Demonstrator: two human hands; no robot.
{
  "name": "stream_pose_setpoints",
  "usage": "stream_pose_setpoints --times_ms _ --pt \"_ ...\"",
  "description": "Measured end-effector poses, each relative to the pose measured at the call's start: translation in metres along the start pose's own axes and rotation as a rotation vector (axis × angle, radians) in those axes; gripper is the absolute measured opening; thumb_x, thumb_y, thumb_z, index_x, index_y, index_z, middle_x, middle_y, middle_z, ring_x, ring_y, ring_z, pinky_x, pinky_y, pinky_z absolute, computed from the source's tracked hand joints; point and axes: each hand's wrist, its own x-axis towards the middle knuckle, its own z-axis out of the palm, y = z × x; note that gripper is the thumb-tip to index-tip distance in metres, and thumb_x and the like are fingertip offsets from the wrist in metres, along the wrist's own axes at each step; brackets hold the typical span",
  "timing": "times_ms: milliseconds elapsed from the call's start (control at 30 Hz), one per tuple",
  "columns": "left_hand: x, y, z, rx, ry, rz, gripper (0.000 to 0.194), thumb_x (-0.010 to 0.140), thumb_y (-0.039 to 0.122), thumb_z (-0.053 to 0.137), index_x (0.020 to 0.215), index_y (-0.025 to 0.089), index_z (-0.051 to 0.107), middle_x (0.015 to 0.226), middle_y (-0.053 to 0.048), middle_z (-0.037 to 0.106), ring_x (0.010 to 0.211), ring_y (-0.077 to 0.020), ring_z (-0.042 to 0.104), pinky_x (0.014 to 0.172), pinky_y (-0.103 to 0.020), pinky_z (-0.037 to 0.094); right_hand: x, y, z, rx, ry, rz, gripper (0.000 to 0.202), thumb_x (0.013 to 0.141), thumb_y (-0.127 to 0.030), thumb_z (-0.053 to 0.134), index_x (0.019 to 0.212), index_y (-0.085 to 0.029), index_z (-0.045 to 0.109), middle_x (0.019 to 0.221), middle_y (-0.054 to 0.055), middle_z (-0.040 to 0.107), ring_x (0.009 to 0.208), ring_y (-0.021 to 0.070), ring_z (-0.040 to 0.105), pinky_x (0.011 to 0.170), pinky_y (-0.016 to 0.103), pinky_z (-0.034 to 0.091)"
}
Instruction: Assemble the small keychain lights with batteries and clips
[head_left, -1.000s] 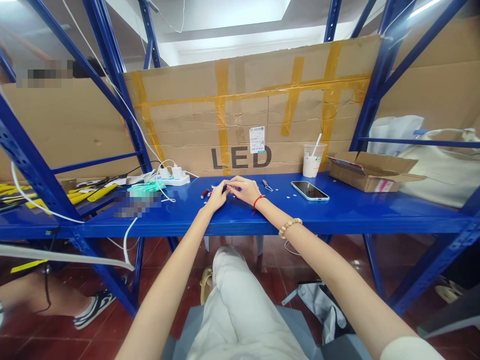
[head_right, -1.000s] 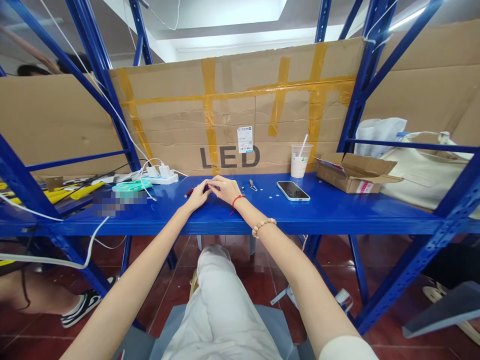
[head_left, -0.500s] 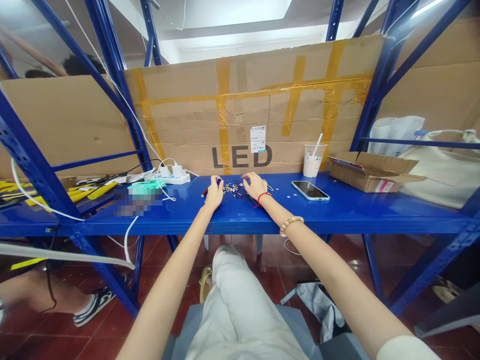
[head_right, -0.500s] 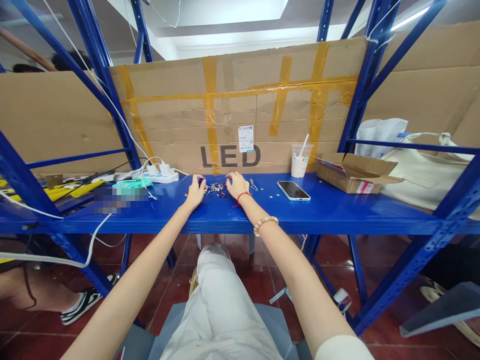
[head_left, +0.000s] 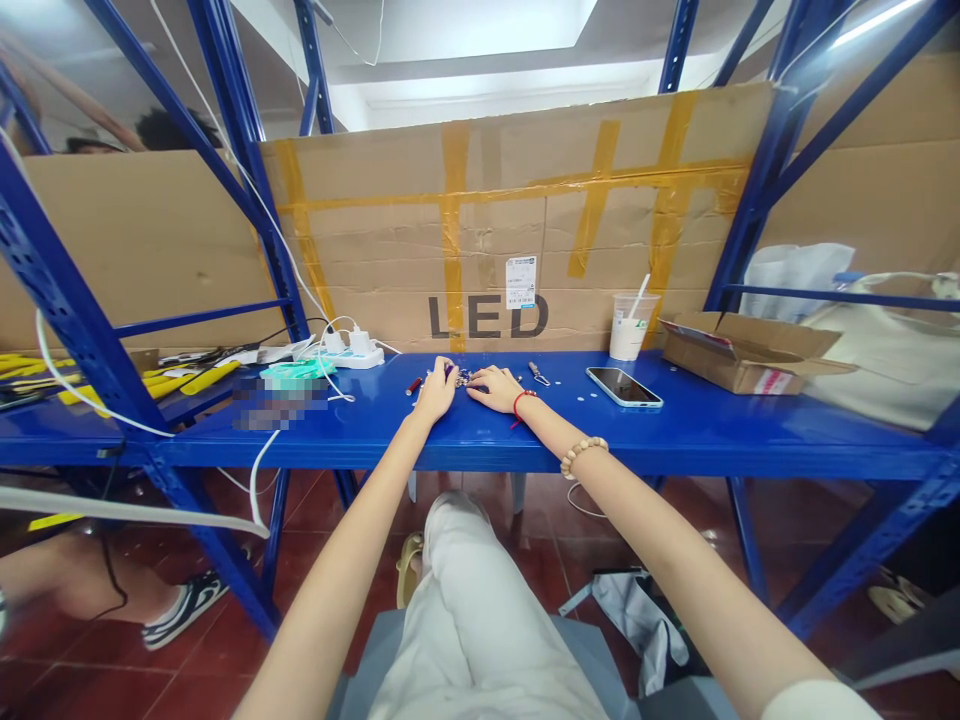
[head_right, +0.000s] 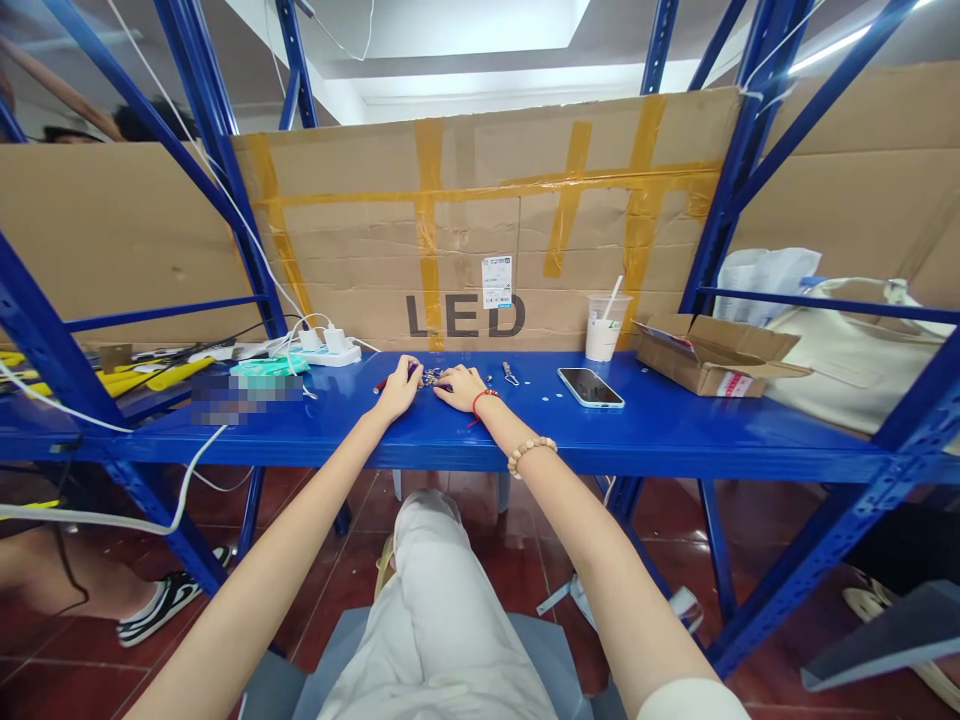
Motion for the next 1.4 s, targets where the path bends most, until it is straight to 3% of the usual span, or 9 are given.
stream_pose_setpoints --times_ms 400,733,933,1200,1400 --pt "-0.0031 0.0033 -0.0013 0.012 -0.051 0.029 0.014 0.087 0.032 0.038 0.096 0.022 0.043 0.071 0.000 0.055 0.074 -0.0175 0.057 0.079 -0.035 0.043 -0.0018 -0.0027 -0.0084 -0.029 0.045 0.054 0.024 0.085 -0.022 0.051 0.099 -0.024 0.069 0.107 0.004 0.067 0.102 0.0221 0.056 0.087 0.037 0.040" --pt "-0.0037 0.0040 -0.0019 0.047 -0.085 0.038 0.016 0.088 0.031 0.037 0.097 0.022 0.045 0.070 -0.001 0.057 0.076 -0.0198 0.058 0.077 -0.036 0.043 0.0019 0.0043 0.0001 -0.001 0.072 0.099 0.019 0.084 -0.027 0.054 0.094 -0.023 0.070 0.101 0.005 0.068 0.093 0.0192 0.060 0.078 0.031 0.044" --pt "-0.0037 0.0035 -0.0006 0.052 -0.145 0.062 0.015 0.088 0.031 0.038 0.086 0.021 0.049 0.069 -0.002 0.058 0.075 -0.0198 0.058 0.075 -0.033 0.044 0.0002 0.0034 -0.0033 0.018 0.112 0.096 0.014 0.079 -0.027 0.059 0.085 -0.023 0.071 0.096 0.003 0.068 0.091 0.0174 0.059 0.078 0.028 0.044" --pt "-0.0013 -0.0011 0.0021 0.055 -0.170 0.068 0.015 0.088 0.030 0.039 0.084 0.021 0.050 0.069 -0.002 0.060 0.071 -0.0193 0.059 0.074 -0.033 0.045 -0.0003 0.0009 -0.0042 0.059 0.213 0.231 0.010 0.070 -0.022 0.062 0.077 -0.019 0.068 0.086 0.003 0.070 0.080 0.0178 0.063 0.068 0.026 0.046" --pt "0.0001 -0.0030 0.0029 0.062 -0.174 0.061 0.017 0.089 0.032 0.038 0.083 0.021 0.050 0.066 -0.001 0.058 0.067 -0.0188 0.058 0.073 -0.033 0.045 -0.0004 0.0019 -0.0055 0.101 0.234 0.259 0.009 0.069 -0.021 0.062 0.076 -0.020 0.067 0.080 0.001 0.070 0.075 0.0171 0.063 0.064 0.025 0.046"
